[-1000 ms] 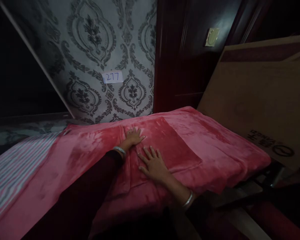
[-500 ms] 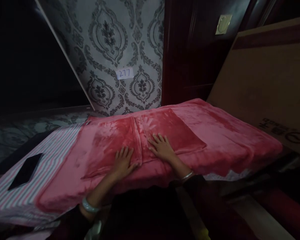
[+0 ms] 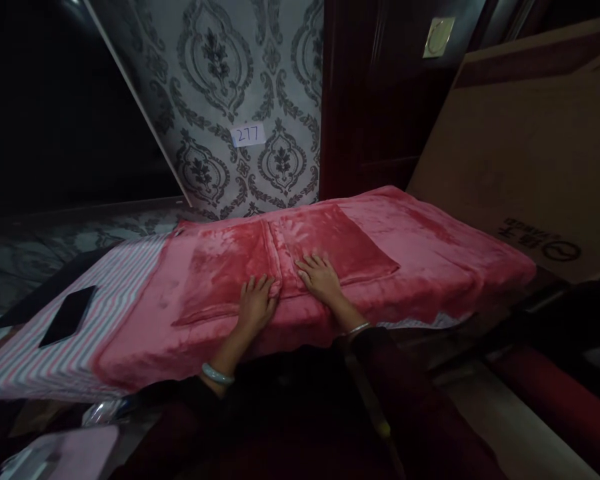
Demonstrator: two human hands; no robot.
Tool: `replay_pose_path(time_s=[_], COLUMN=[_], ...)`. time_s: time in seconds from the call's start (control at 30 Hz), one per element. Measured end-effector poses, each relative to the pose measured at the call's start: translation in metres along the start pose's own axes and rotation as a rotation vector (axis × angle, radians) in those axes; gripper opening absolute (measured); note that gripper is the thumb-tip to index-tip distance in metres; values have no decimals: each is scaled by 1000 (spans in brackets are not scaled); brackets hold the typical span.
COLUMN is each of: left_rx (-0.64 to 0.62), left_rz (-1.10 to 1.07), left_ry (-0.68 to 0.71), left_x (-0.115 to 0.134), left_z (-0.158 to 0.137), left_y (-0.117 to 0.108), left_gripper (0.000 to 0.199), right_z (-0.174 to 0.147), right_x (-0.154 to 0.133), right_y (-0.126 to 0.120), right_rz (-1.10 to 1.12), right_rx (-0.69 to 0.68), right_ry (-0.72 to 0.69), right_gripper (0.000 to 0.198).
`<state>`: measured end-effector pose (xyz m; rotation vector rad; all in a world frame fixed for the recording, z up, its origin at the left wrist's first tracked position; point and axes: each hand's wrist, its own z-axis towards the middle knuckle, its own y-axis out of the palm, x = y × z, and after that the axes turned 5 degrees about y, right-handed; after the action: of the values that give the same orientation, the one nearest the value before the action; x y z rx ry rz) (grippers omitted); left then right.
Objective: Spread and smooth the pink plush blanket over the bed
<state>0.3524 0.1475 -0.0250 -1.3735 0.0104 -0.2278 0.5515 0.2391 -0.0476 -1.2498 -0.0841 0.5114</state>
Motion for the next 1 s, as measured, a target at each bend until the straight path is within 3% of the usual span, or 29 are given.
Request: replay_pose_path(time_s=[0.13,0.27,0.43,0.67,0.8,1.0], left_rx=[59,51,113,131,247,368], left_rz=[-44,-218,-508,-322,-513,-817], left_ry=[46,119,181,207,129,23], left_x=[4,-15,-40,-17,-19,-28], left_z=[-2,-2,2,17,18,21], left_y=[7,6,-2,3,15,24], left_gripper=[56,64,45,26,25,22], right_z=[-1,-4,-8,-16,-30,-47], right_x=[1,4,8,11,-3,-39], right_y=[-1,2,5,9,11,4], right_rz=[21,48,113,286,351,267], right_rx=[-1,-2,21,117,160,102], right_ry=[2,24,32,13,-7,-224], right_gripper=[47,47,48,54,54,46])
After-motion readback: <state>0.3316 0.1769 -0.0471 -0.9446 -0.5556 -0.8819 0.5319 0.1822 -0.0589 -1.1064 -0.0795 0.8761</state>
